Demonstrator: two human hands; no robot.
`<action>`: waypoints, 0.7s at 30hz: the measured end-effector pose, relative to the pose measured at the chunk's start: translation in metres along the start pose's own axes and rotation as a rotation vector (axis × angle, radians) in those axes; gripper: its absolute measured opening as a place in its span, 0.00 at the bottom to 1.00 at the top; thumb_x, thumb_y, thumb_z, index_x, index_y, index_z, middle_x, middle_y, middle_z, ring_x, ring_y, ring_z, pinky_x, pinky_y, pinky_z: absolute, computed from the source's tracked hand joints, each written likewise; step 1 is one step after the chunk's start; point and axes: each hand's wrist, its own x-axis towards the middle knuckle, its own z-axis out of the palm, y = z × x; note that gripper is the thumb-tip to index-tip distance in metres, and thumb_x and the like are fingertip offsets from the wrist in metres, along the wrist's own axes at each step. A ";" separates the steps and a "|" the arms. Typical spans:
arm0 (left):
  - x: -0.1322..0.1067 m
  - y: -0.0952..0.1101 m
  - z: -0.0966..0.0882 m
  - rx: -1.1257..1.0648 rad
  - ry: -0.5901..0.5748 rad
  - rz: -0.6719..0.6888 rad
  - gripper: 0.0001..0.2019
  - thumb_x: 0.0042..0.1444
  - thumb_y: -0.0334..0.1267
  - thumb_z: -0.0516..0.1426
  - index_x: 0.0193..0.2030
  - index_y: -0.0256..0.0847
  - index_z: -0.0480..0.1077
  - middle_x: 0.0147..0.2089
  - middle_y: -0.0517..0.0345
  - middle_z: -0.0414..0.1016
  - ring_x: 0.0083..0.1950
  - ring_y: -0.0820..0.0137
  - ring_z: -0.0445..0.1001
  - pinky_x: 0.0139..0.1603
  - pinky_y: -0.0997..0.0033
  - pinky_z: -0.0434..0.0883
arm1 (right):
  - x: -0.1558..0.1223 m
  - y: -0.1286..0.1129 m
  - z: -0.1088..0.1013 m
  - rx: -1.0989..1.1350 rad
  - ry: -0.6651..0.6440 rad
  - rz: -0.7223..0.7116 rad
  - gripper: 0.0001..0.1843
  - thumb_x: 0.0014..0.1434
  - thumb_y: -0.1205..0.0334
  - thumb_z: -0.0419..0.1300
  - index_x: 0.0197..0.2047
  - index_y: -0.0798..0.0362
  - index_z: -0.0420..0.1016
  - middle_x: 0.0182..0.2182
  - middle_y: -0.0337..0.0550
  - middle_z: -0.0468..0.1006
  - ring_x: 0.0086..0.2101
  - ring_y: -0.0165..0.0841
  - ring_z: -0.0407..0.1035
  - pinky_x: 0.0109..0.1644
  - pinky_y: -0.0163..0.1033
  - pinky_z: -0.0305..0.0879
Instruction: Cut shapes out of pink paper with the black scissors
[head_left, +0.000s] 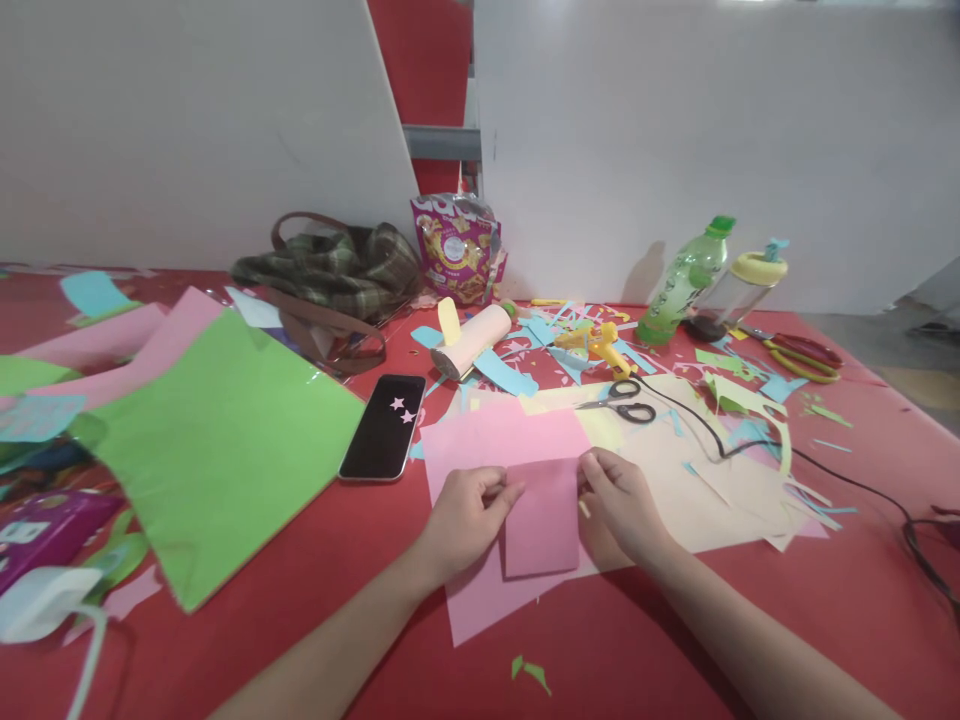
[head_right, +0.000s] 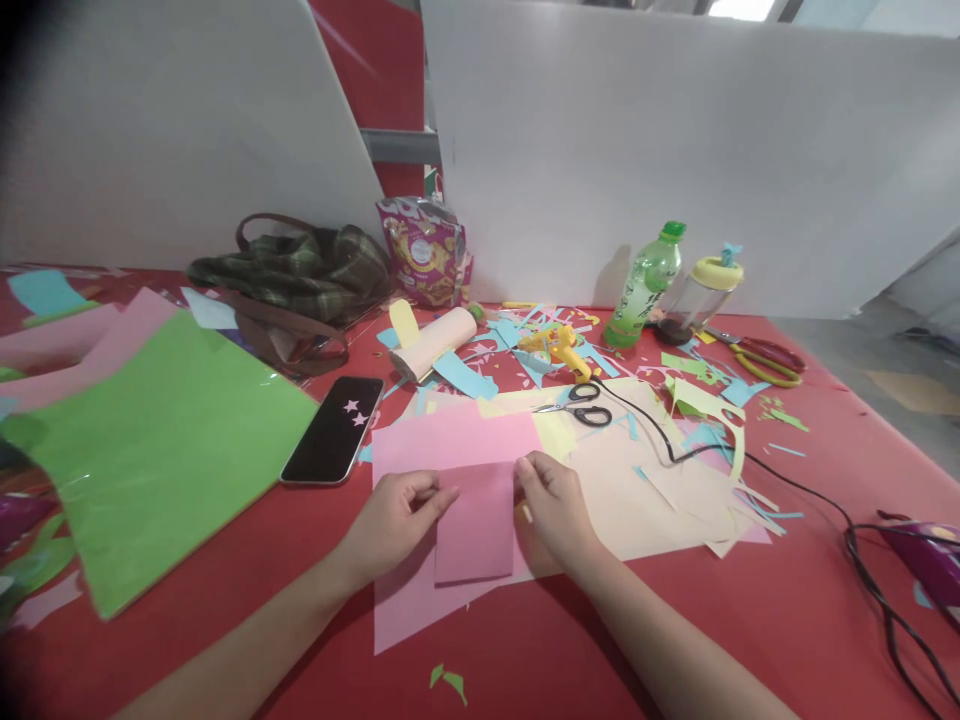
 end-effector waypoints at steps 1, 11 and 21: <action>0.000 -0.001 0.000 -0.012 0.033 0.004 0.18 0.50 0.43 0.48 0.16 0.39 0.44 0.17 0.67 0.40 0.19 0.80 0.44 0.19 0.78 0.47 | 0.001 0.001 0.000 0.050 -0.039 -0.010 0.10 0.52 0.59 0.50 0.23 0.54 0.62 0.17 0.35 0.65 0.21 0.27 0.61 0.25 0.32 0.58; 0.002 0.000 0.001 -0.108 0.058 0.034 0.09 0.49 0.40 0.49 0.27 0.36 0.63 0.21 0.64 0.58 0.22 0.78 0.58 0.22 0.80 0.58 | 0.002 0.005 0.003 -0.185 -0.101 -0.013 0.09 0.51 0.60 0.50 0.23 0.54 0.62 0.17 0.34 0.63 0.19 0.26 0.59 0.22 0.31 0.55; 0.008 -0.011 0.003 0.409 0.201 0.111 0.10 0.53 0.38 0.44 0.33 0.38 0.64 0.25 0.59 0.66 0.28 0.71 0.66 0.30 0.71 0.63 | 0.001 0.017 0.008 -0.731 -0.083 -0.557 0.09 0.52 0.70 0.49 0.38 0.54 0.64 0.32 0.46 0.68 0.32 0.34 0.63 0.35 0.38 0.61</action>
